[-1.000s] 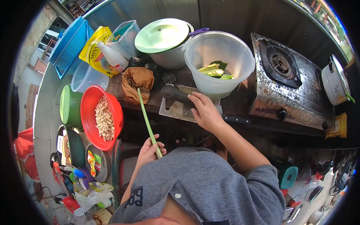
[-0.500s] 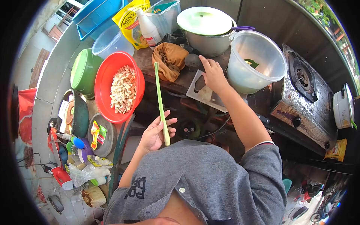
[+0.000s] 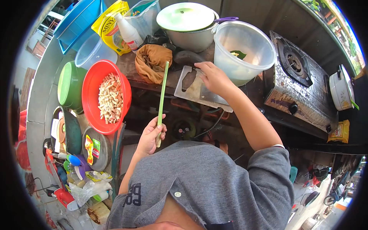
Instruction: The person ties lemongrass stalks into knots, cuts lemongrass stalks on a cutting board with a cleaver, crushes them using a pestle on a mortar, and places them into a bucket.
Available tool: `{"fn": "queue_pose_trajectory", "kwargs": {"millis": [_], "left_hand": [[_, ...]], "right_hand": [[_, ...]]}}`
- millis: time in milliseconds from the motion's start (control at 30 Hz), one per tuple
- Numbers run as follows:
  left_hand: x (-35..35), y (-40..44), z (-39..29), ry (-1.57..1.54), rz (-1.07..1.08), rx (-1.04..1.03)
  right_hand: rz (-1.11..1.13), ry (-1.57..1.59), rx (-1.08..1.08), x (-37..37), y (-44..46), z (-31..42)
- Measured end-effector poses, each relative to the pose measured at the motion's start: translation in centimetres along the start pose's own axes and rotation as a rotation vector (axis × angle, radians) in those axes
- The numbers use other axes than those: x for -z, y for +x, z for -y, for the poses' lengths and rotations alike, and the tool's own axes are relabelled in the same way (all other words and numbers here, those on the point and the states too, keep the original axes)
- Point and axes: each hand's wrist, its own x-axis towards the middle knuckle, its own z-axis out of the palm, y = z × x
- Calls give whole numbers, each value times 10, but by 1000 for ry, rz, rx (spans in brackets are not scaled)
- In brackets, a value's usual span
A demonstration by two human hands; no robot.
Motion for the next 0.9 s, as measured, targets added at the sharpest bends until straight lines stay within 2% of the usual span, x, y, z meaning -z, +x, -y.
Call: {"fn": "queue_pose_trajectory", "kwargs": {"millis": [67, 167, 233, 400, 567, 700, 800, 867, 900], "left_hand": [[3, 7, 4, 241, -31, 15], [-3, 22, 5, 386, -19, 91], [-3, 37, 13, 409, 6, 87], [-10, 67, 25, 457, 6, 129], [-13, 78, 27, 489, -2, 191], [-17, 82, 30, 511, 21, 200], [-22, 87, 35, 526, 29, 173], [-26, 88, 35, 533, 26, 173], [-27, 90, 36, 515, 28, 180]], "right_hand": [[88, -31, -132, 23, -49, 12], [68, -188, -184, 26, -120, -2], [-30, -402, -268, 14, -152, -15], [-44, -516, -232, 7, -169, -32], [31, -391, -230, 19, -170, 0], [-2, -325, -254, 34, -166, 36], [-75, -247, -344, 40, -161, 43], [38, 0, -589, 42, -155, 42], [43, -3, -589, 39, -153, 41]]}}
